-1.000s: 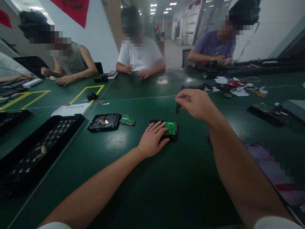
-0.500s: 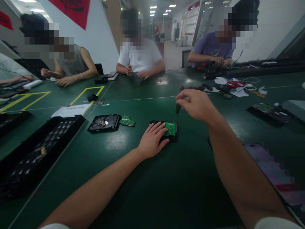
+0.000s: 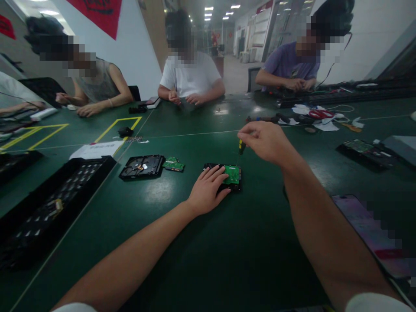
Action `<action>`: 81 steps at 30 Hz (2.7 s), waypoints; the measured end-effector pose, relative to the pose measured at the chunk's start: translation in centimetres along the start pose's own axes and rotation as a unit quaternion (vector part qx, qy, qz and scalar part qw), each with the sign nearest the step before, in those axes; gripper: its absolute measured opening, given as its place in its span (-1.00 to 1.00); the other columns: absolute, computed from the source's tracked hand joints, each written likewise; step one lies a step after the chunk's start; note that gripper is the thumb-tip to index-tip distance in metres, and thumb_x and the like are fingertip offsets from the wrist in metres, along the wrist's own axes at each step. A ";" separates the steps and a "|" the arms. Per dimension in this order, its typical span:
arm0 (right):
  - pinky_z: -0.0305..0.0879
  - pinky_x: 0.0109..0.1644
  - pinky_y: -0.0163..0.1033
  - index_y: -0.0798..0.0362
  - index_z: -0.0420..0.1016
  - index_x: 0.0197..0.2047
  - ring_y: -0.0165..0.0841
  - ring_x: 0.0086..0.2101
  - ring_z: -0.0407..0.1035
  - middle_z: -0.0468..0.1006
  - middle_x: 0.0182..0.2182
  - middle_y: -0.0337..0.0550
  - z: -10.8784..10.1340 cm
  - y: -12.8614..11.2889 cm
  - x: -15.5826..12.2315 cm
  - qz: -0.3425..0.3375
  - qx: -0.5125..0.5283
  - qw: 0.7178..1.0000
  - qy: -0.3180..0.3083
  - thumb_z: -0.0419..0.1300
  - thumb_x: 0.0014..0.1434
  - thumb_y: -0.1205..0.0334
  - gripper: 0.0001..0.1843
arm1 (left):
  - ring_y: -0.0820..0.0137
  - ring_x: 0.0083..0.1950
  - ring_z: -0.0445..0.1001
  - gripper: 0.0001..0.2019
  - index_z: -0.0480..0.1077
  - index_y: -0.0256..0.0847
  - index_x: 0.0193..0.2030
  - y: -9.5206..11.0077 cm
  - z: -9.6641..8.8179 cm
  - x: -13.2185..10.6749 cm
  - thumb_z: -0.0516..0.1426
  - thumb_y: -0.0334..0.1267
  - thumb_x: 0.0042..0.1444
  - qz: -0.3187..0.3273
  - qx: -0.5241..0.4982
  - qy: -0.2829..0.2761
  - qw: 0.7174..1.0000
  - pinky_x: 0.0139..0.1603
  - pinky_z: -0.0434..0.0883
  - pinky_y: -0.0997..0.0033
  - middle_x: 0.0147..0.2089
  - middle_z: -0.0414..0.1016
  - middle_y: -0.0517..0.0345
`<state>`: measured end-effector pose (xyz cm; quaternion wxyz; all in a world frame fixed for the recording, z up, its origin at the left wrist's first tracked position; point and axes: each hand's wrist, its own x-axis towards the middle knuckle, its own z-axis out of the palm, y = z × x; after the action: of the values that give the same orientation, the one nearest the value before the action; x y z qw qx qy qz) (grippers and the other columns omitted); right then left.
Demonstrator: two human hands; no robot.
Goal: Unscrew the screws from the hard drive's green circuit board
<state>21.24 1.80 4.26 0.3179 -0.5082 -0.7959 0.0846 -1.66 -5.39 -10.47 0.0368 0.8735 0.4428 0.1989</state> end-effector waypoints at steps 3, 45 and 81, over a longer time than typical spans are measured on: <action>0.39 -0.12 -0.13 0.03 0.72 -0.17 -0.20 -0.27 0.56 0.73 -0.25 -0.07 0.1 0.1 0.0 -0.010 0.009 1.000 -0.003 0.27 0.33 0.15 -0.80 | 0.13 0.62 0.11 -0.51 0.35 -0.11 0.38 0.0 0.0 0.0 0.08 0.07 0.46 0.002 0.000 0.001 1.000 0.61 0.08 -0.11 0.55 0.26 0.02; 0.46 -0.13 -0.10 0.07 0.70 -0.07 -0.18 -0.25 0.58 0.74 -0.17 -0.01 -0.4 0.2 -0.1 0.000 0.045 0.999 -0.007 0.30 0.25 0.20 -0.77 | 0.11 0.63 0.09 -0.51 0.34 -0.11 0.39 0.0 -0.1 0.0 0.08 0.06 0.46 -0.001 -0.005 -0.007 1.000 0.61 0.07 -0.14 0.55 0.26 0.01; 0.41 -0.13 -0.12 -0.01 0.70 -0.09 -0.19 -0.27 0.57 0.72 -0.25 -0.10 -0.3 -0.4 -0.3 -0.023 0.021 0.998 -0.045 0.23 0.33 0.18 -0.79 | 0.12 0.63 0.09 -0.51 0.34 -0.10 0.39 -0.1 0.0 0.0 0.08 0.06 0.46 0.001 -0.005 -0.005 1.000 0.61 0.07 -0.14 0.56 0.25 -0.01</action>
<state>21.15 1.24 4.52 0.2945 -0.4784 -0.8190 0.1169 -1.71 -5.37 -10.52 0.0432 0.8748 0.4406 0.1968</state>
